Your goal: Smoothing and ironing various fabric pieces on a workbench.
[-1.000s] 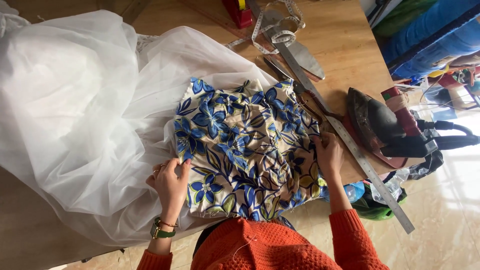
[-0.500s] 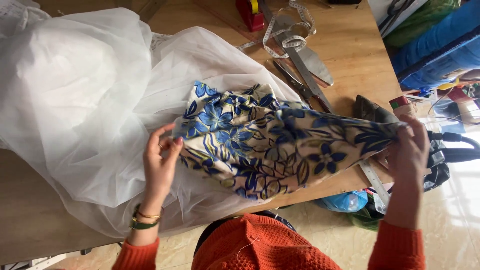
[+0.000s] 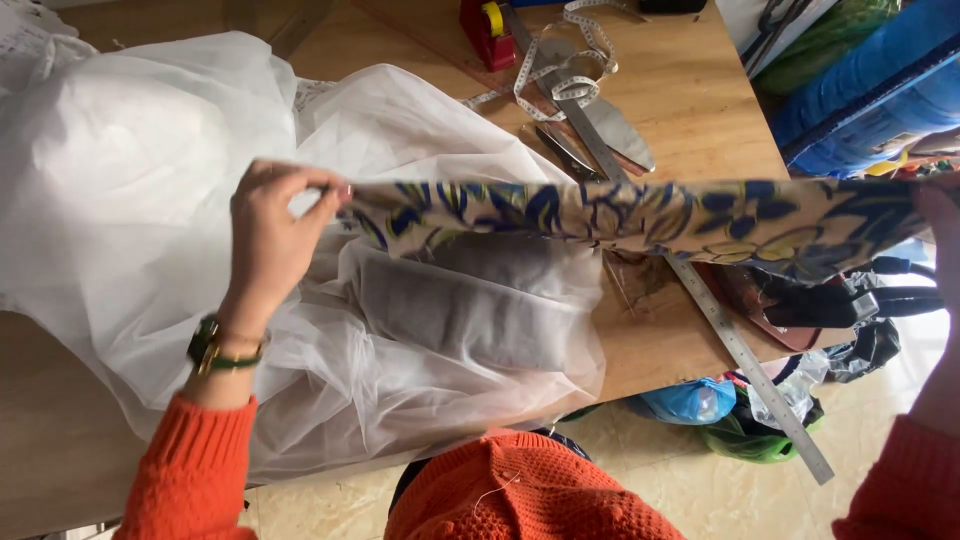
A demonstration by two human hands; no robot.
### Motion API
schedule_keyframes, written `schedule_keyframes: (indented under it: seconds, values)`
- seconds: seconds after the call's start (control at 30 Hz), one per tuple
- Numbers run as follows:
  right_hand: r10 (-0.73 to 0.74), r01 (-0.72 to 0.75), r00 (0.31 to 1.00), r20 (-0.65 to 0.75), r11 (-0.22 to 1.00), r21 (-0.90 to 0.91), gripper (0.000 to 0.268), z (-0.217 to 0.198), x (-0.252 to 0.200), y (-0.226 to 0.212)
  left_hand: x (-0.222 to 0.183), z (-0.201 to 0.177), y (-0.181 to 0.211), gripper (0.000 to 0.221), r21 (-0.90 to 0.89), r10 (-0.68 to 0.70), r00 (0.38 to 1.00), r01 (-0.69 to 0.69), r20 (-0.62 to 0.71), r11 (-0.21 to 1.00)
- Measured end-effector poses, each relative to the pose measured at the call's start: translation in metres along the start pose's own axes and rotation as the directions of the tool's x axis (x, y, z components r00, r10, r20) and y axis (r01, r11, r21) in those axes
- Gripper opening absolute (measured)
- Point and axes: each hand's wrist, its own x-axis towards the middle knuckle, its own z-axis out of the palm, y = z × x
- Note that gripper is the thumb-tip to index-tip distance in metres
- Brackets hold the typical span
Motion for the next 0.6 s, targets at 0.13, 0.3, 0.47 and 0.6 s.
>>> schedule_keyframes:
  seconds: [0.13,0.3,0.47,0.6]
  values:
    - [-0.2,0.187,0.98,0.008,0.929,0.318,0.02,0.016,-0.001,-0.007,0.034,0.032,-0.031,0.01,-0.035,0.073,0.993,-0.076,-0.096,0.996]
    - [-0.216,0.231,0.917,-0.335,0.973,0.005,0.015,0.037,-0.082,-0.063,0.025,0.037,-0.031,0.012,-0.064,0.095,0.962,-0.115,-0.257,0.991]
    - [-0.223,0.223,0.975,0.0,0.974,0.046,0.017,0.066,-0.171,-0.007,-0.068,0.034,-0.052,0.012,-0.035,0.03,0.997,-0.033,-0.066,0.999]
    - [0.136,-0.191,0.848,0.512,0.98,0.056,0.014,0.074,-0.216,-0.019,-0.154,0.044,-0.083,0.018,0.207,-0.112,0.957,0.057,0.266,0.977]
